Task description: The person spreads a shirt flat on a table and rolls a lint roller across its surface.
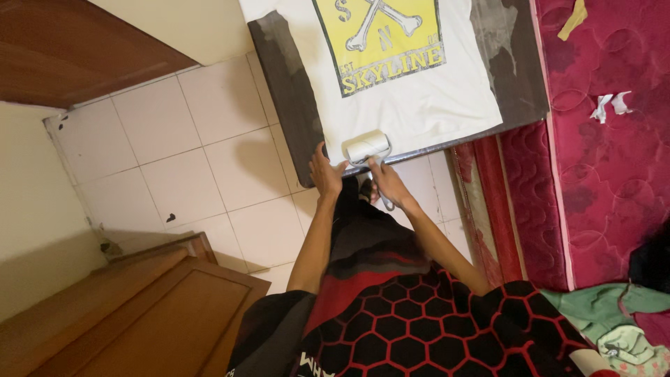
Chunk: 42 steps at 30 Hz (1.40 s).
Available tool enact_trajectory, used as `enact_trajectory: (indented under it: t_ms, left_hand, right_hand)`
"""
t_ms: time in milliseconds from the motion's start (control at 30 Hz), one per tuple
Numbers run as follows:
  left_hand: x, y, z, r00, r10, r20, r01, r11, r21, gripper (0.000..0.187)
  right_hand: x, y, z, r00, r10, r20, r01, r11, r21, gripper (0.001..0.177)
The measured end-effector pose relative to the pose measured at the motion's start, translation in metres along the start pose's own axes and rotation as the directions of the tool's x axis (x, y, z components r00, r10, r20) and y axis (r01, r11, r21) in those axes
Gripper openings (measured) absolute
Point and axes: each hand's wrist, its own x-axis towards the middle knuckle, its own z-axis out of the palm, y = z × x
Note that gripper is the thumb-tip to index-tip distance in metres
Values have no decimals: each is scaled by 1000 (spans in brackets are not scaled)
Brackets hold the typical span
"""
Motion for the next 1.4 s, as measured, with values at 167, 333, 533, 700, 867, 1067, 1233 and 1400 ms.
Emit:
enact_trajectory:
  t_ms: [167,333,533,700,867,1067,1233,1400]
  left_hand:
    - [7,-3,-2,998,-10,59,7,999,37,95]
    - [8,4,-17,994,52,94,-52,999,-6,98]
    - [10,6,-20,992,25,128,-26,1000,5,100]
    - [16,2,-15,990,8,140,-9,1000,6,101]
    - [16,0,-13,990,8,139,-8,1000,-2,105]
    - [17,21,-14,971,-174,161,166,984,67,103]
    - [20,-4,-5,986,-67,151,60,997,49,106]
    - [33,-45,13,980,91,175,-81,995,-60,100]
  right_hand:
    - [17,18,4,1000,-23,-11,22,997,-75,56]
    - [23,26,4,999,-4,-41,5,1000,16,49]
    - [29,19,5,995,-15,-94,8,997,-78,57]
    - [38,18,6,994,3,-109,-13,996,-85,60]
    - [56,10,7,996,-39,-80,28,991,-133,69]
    - [52,-2,10,995,-41,-86,35,997,-67,66]
    - [38,13,12,990,-34,-134,18,993,-119,72]
    - [30,31,11,986,-24,-166,-8,981,-193,72]
